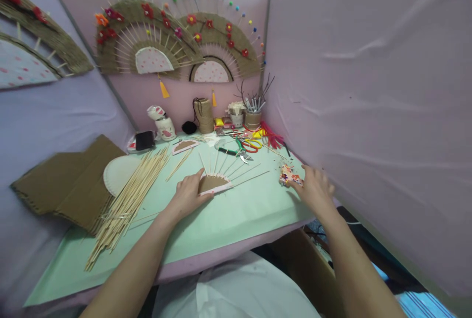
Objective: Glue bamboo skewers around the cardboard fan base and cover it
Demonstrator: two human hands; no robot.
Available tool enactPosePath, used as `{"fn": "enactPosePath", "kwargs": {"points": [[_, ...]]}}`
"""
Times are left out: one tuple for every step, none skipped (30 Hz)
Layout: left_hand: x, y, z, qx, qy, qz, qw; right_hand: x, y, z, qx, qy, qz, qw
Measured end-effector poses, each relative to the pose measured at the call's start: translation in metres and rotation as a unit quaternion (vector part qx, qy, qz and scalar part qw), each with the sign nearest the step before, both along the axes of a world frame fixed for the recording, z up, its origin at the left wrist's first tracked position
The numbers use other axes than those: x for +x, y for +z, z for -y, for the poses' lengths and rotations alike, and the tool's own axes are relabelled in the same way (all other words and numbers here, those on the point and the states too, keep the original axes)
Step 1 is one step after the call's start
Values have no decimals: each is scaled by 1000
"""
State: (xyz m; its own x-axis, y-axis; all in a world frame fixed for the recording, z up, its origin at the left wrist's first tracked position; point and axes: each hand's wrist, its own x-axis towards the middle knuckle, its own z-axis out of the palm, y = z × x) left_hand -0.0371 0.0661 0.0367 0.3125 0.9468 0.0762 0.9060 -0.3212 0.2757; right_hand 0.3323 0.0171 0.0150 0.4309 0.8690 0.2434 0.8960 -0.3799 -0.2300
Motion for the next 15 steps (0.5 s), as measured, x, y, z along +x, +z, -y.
{"fn": "enactPosePath", "kwargs": {"points": [[0,1,0,0,0,1,1000,-3,1,-1,8,6,0,1000],[0,1,0,1,-1,4,1000,-6,2,-1,17,14,0,1000],[0,2,1,2,-2,6,1000,-11,3,-2,27,23,-1,999],[0,2,2,2,-3,8,1000,-16,2,-3,36,34,-1,999],[0,2,3,2,-4,10,1000,-22,2,-4,45,46,-2,998],[-1,2,5,2,-6,11,1000,-28,1,-5,55,61,-2,997],[-3,2,7,2,-9,14,1000,-34,-1,-6,64,78,-3,995],[-5,2,11,2,-13,17,1000,-41,-3,-7,73,95,-4,993],[-8,2,14,2,-18,21,1000,-48,-5,-7,82,112,-5,990],[-11,1,19,1,-22,25,999,-54,-7,-7,91,128,-6,988],[-14,0,23,0,-24,28,999,-61,-9,-7,100,143,-8,985],[-18,0,28,0,-25,31,999,-67,-11,-7,109,157,-9,982],[-21,-1,33,-1,-24,33,999,-72,-14,-6,118,169,-11,978],[-25,-2,38,-2,-24,35,999,-78,-16,-6,125,180,-13,976],[-28,-3,42,-2,-22,36,999,-82,-18,-5,131,191,-15,973]]}}
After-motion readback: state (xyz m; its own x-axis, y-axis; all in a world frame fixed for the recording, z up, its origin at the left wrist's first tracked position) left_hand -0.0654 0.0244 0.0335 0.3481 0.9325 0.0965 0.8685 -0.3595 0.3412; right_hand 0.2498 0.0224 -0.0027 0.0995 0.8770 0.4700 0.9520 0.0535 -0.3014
